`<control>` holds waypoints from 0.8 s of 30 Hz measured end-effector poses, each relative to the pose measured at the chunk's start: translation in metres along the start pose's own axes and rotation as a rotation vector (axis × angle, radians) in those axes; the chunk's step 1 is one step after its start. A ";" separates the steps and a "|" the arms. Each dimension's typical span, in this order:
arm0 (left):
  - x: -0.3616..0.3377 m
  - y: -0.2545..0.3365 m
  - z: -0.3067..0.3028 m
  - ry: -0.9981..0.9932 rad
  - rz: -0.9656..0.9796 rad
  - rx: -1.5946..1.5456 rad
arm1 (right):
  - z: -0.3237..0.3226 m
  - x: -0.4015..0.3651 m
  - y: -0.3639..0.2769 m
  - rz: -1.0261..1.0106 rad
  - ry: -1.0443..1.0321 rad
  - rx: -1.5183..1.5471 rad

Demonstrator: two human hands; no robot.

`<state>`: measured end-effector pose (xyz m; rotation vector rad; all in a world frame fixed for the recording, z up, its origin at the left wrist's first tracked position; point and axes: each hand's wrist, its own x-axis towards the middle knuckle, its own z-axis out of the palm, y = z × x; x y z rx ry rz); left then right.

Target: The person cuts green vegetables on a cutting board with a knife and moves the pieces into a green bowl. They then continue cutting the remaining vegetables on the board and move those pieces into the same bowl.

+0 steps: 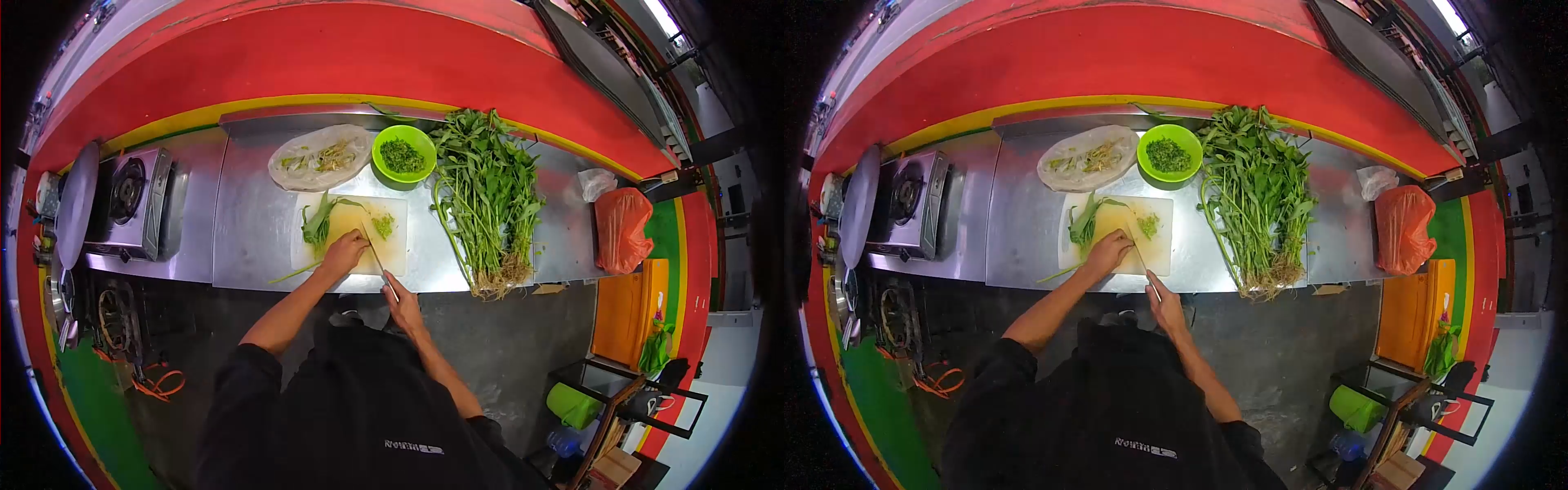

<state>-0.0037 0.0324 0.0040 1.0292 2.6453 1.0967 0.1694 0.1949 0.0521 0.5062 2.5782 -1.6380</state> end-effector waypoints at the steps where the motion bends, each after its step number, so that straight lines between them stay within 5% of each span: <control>1: -0.001 0.000 -0.001 -0.014 -0.006 -0.006 | 0.000 -0.001 -0.001 -0.028 0.010 0.005; 8: 0.002 -0.006 0.002 -0.037 0.015 -0.029 | -0.014 -0.012 -0.013 0.237 -0.134 0.036; 13: 0.003 -0.009 0.003 -0.041 0.011 -0.042 | 0.000 -0.006 0.007 -0.012 -0.021 -0.033; 24: 0.006 -0.007 0.004 0.004 -0.022 -0.100 | -0.006 -0.006 -0.005 0.095 -0.086 0.053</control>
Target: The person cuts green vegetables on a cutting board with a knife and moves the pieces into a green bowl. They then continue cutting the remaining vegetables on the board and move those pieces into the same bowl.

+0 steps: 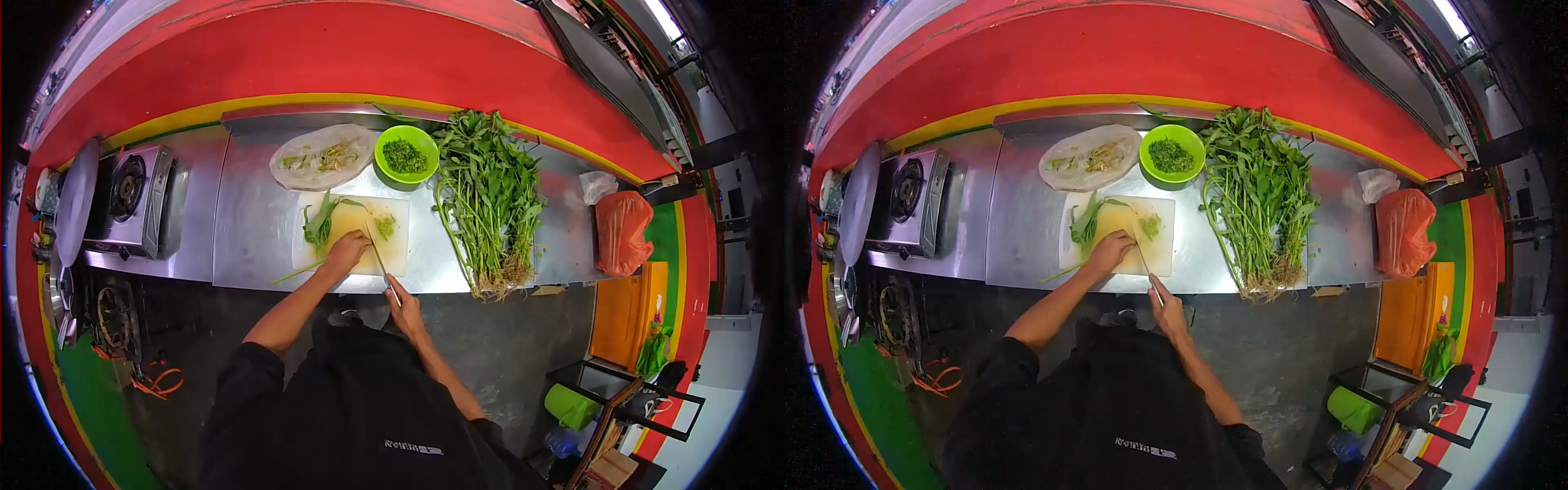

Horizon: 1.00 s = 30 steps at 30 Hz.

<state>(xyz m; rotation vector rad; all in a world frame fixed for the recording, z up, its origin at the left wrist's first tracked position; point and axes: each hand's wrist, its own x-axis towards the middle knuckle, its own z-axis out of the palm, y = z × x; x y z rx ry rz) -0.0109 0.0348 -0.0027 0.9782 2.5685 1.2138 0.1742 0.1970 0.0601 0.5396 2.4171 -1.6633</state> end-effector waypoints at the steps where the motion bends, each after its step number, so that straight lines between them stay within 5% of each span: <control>1: 0.001 0.000 0.000 -0.025 -0.004 0.004 | 0.001 0.001 0.001 -0.018 0.014 -0.029; 8: 0.000 -0.003 0.002 -0.016 0.002 -0.004 | 0.010 0.012 0.008 -0.118 0.084 -0.059; 28: 0.001 -0.002 0.000 -0.018 -0.009 0.013 | 0.007 0.003 0.010 0.032 0.019 -0.001; 30: 0.001 -0.004 0.000 -0.031 0.005 0.023 | 0.010 0.003 0.010 -0.120 0.089 -0.023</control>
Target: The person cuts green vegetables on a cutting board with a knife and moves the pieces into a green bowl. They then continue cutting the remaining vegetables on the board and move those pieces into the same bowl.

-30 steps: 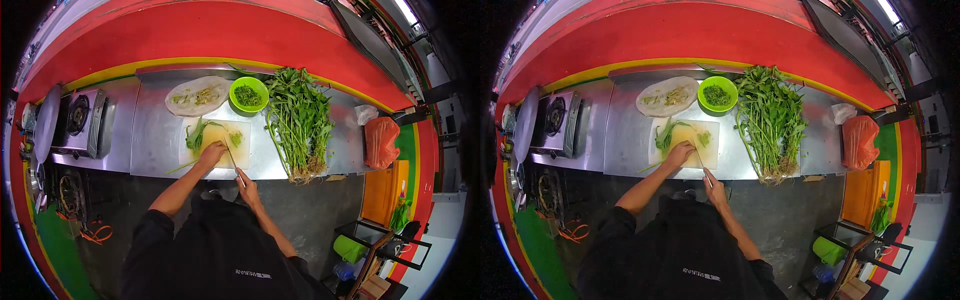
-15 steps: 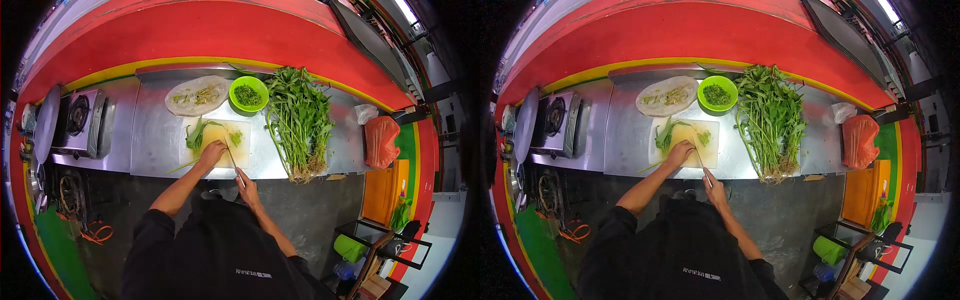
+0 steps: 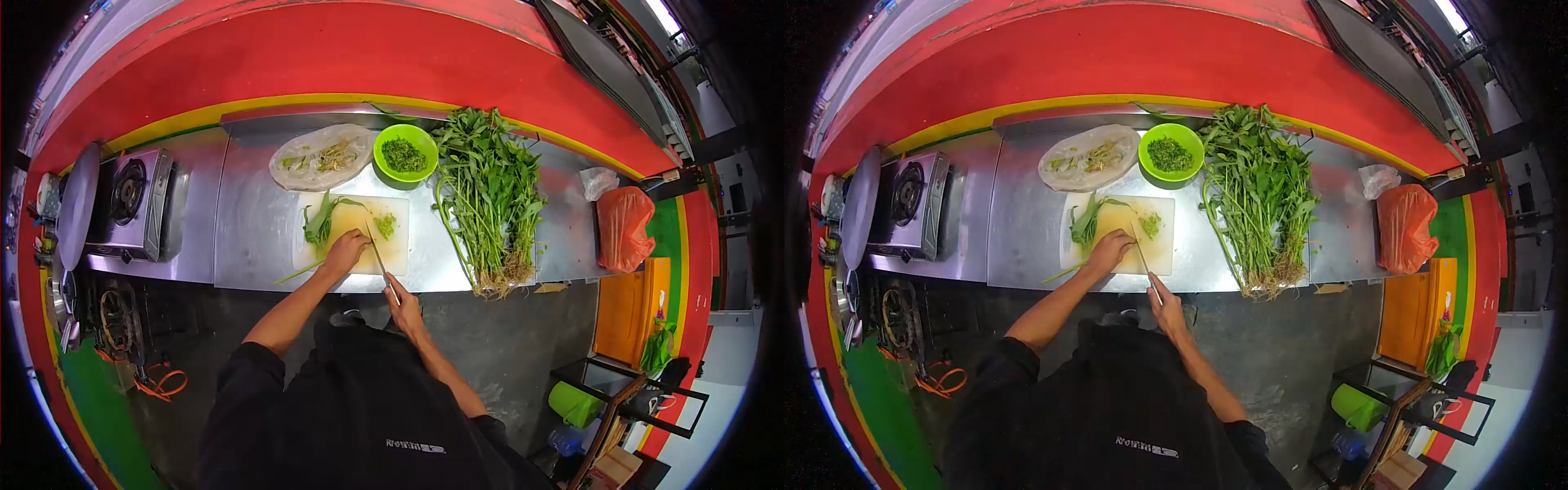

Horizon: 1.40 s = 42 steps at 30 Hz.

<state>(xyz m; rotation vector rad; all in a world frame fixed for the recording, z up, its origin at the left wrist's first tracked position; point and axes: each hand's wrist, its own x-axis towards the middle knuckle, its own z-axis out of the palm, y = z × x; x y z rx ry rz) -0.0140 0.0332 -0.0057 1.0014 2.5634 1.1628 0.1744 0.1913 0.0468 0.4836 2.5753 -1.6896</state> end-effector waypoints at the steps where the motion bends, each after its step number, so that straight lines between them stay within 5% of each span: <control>1: 0.000 0.000 0.001 0.020 0.012 0.016 | 0.001 0.001 0.000 0.001 0.005 -0.007; 4: -0.002 0.003 -0.001 0.012 0.008 0.039 | -0.003 0.005 -0.011 0.137 -0.047 -0.019; 14: 0.000 0.005 0.002 0.067 -0.064 0.043 | 0.002 0.004 -0.005 0.039 -0.003 0.000; 18: 0.000 0.008 -0.001 0.048 -0.056 0.028 | -0.002 0.009 -0.018 0.188 -0.068 0.015; 26: -0.001 0.005 0.000 0.080 -0.036 -0.022 | 0.010 0.006 0.013 -0.017 0.036 0.007; 31: 0.001 0.005 -0.003 0.006 -0.039 -0.020 | -0.008 0.003 -0.024 0.277 -0.111 0.071; 34: 0.002 0.002 -0.002 0.003 0.008 -0.010 | 0.001 0.011 -0.012 0.059 -0.022 -0.002; 42: -0.003 0.002 -0.001 0.019 -0.025 -0.054 | -0.001 0.008 -0.012 0.090 -0.041 0.071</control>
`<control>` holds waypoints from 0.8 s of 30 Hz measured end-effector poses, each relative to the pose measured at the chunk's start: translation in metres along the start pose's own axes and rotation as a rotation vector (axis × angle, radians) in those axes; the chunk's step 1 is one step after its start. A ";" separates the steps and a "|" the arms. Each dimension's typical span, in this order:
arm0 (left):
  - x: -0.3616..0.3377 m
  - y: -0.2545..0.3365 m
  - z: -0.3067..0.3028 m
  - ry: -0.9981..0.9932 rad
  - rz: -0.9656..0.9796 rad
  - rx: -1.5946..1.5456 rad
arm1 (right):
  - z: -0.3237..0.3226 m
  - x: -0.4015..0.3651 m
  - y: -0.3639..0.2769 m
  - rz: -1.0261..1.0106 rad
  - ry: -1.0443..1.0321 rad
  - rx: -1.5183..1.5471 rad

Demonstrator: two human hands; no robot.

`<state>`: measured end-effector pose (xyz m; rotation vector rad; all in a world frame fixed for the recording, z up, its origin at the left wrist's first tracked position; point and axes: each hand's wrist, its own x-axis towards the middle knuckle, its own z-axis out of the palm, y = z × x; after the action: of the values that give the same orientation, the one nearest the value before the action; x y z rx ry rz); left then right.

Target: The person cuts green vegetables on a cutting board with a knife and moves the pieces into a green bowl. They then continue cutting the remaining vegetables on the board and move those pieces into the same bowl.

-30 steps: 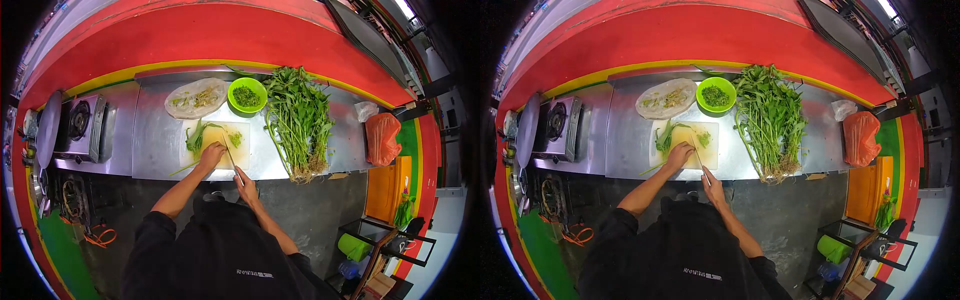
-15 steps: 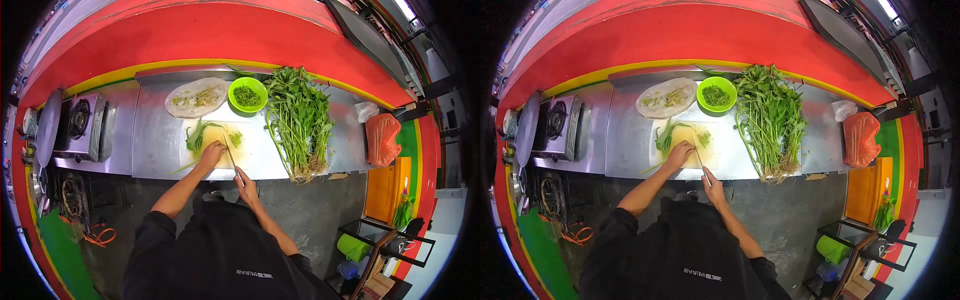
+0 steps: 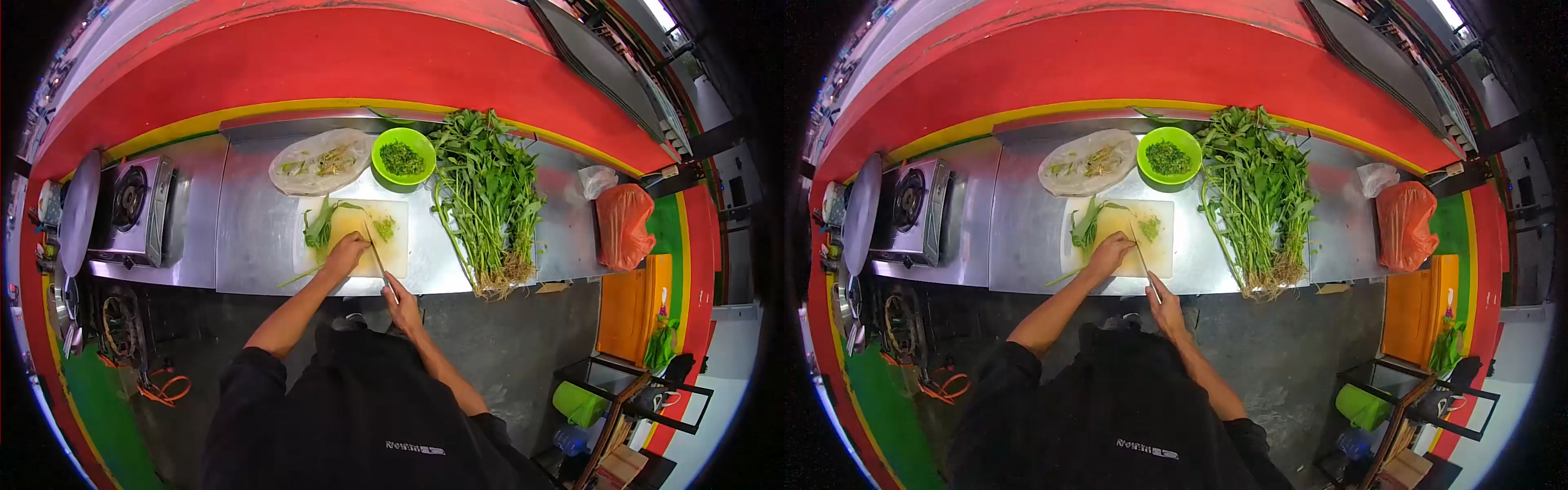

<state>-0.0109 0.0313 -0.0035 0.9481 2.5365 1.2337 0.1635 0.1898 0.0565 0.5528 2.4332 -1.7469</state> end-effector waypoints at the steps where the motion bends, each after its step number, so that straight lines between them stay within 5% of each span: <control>1: 0.001 0.000 -0.001 -0.017 0.006 0.005 | -0.002 -0.003 -0.003 0.041 -0.019 0.015; 24: 0.001 0.007 -0.003 -0.013 -0.005 0.087 | 0.006 0.007 0.013 -0.054 0.035 -0.048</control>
<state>-0.0099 0.0335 0.0040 0.9646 2.6000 1.1200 0.1608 0.1892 0.0410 0.5223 2.5294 -1.7075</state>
